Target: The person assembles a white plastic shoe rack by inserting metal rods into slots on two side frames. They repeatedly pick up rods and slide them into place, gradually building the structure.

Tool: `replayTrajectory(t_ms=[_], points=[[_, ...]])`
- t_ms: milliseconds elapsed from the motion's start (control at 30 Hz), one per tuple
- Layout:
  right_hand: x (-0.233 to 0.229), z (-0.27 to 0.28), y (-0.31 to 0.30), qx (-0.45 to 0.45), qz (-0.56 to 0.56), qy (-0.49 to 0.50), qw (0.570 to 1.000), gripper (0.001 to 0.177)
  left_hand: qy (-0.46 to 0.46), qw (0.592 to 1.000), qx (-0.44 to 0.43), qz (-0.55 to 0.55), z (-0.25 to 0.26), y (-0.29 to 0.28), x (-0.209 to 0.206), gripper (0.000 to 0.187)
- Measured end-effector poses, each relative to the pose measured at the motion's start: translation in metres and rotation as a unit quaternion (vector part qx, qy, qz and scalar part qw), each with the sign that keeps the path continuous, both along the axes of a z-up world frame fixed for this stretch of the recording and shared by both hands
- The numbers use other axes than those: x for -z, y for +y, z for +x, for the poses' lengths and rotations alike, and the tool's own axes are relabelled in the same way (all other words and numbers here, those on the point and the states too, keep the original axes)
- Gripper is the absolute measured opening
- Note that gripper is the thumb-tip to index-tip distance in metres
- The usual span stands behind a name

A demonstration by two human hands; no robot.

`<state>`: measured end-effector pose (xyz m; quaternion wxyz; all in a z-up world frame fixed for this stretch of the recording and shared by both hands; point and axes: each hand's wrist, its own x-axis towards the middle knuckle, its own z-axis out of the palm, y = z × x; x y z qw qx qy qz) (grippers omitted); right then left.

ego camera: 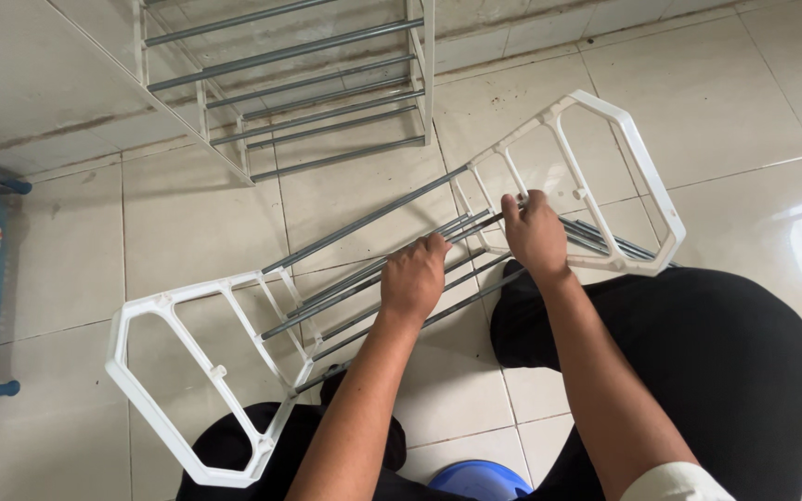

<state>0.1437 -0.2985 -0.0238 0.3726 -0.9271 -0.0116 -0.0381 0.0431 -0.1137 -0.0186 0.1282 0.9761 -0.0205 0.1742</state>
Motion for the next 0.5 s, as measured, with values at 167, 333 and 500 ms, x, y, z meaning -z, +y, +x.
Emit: replayTrajectory(t_ms=[167,333,500], points=[[-0.006,-0.005,0.003,0.032,-0.088,0.035,0.995,0.066,0.006,1.0,0.008,0.004,0.001,-0.003,0.0,0.028],[-0.005,-0.01,0.006,0.079,-0.104,0.008,0.991,0.054,0.006,1.0,0.026,0.01,0.001,-0.005,0.003,0.028],[-0.002,-0.01,0.011,0.095,-0.106,-0.014,0.99,0.043,-0.026,0.998,0.054,-0.007,-0.001,0.001,0.008,0.021]])
